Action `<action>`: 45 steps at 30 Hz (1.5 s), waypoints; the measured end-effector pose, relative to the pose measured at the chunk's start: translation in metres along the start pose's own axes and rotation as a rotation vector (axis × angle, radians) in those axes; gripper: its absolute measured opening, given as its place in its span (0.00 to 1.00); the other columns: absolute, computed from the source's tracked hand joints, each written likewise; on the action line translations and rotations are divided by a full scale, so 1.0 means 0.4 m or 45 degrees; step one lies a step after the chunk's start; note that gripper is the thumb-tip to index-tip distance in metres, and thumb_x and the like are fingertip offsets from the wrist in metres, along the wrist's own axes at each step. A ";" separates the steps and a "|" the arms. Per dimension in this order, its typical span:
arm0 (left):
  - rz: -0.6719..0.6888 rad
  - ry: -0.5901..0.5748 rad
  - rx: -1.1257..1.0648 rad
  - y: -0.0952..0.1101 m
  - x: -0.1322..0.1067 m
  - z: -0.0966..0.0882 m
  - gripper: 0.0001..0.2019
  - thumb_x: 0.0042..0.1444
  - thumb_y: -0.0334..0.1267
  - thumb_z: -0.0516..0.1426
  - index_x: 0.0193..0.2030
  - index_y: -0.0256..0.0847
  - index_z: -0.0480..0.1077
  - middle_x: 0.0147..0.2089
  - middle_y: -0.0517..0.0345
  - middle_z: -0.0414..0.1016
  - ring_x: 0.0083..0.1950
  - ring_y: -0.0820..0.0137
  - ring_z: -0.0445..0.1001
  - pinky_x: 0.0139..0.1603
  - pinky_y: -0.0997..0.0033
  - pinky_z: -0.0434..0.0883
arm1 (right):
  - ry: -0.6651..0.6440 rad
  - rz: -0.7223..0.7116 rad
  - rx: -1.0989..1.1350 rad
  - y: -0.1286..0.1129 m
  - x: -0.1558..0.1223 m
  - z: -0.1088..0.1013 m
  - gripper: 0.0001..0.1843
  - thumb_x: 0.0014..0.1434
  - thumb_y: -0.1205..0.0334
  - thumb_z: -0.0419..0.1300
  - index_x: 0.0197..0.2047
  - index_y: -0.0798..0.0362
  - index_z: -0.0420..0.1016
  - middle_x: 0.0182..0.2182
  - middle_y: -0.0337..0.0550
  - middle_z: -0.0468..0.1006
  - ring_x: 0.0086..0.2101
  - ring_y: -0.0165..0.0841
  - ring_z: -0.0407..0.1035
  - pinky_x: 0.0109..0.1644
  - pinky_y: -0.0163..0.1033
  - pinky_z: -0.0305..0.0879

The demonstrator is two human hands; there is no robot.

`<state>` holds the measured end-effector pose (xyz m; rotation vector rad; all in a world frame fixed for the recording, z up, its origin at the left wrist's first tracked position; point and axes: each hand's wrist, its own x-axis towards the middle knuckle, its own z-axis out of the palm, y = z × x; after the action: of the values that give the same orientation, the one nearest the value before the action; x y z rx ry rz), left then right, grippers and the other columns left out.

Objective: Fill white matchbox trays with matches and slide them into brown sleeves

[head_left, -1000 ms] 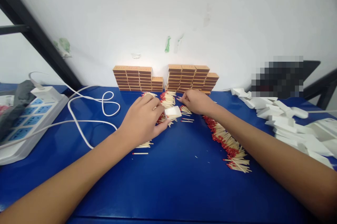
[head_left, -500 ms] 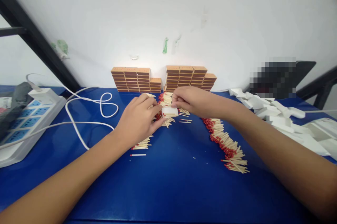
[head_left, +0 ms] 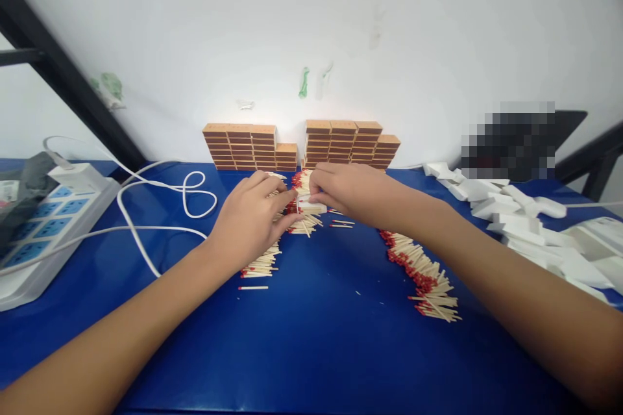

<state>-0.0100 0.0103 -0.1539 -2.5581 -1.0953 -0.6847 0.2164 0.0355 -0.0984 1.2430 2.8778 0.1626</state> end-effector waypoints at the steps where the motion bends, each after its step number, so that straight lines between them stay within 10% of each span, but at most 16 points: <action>1: 0.003 0.007 0.001 0.000 0.000 0.000 0.13 0.68 0.45 0.63 0.52 0.38 0.80 0.46 0.48 0.80 0.48 0.57 0.73 0.51 0.56 0.74 | -0.001 -0.001 -0.013 -0.002 0.000 -0.002 0.10 0.77 0.60 0.57 0.46 0.58 0.75 0.45 0.51 0.81 0.37 0.37 0.74 0.33 0.39 0.52; 33: -0.037 0.024 -0.049 -0.003 -0.001 0.006 0.15 0.68 0.47 0.64 0.53 0.40 0.81 0.47 0.48 0.81 0.48 0.58 0.75 0.52 0.56 0.76 | 0.153 -0.075 0.114 0.021 0.003 0.018 0.10 0.75 0.61 0.57 0.43 0.54 0.78 0.41 0.48 0.82 0.37 0.36 0.72 0.36 0.39 0.55; 45: -0.007 0.046 -0.026 0.011 0.001 0.004 0.16 0.68 0.49 0.64 0.47 0.36 0.82 0.44 0.47 0.81 0.47 0.57 0.75 0.50 0.53 0.77 | 0.140 0.450 0.319 0.178 0.036 0.124 0.09 0.66 0.58 0.63 0.36 0.51 0.82 0.35 0.44 0.84 0.33 0.34 0.71 0.35 0.40 0.57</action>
<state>-0.0059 0.0082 -0.1551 -2.5507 -1.0899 -0.7441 0.2603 0.0989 -0.1406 1.8370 2.8049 -0.1409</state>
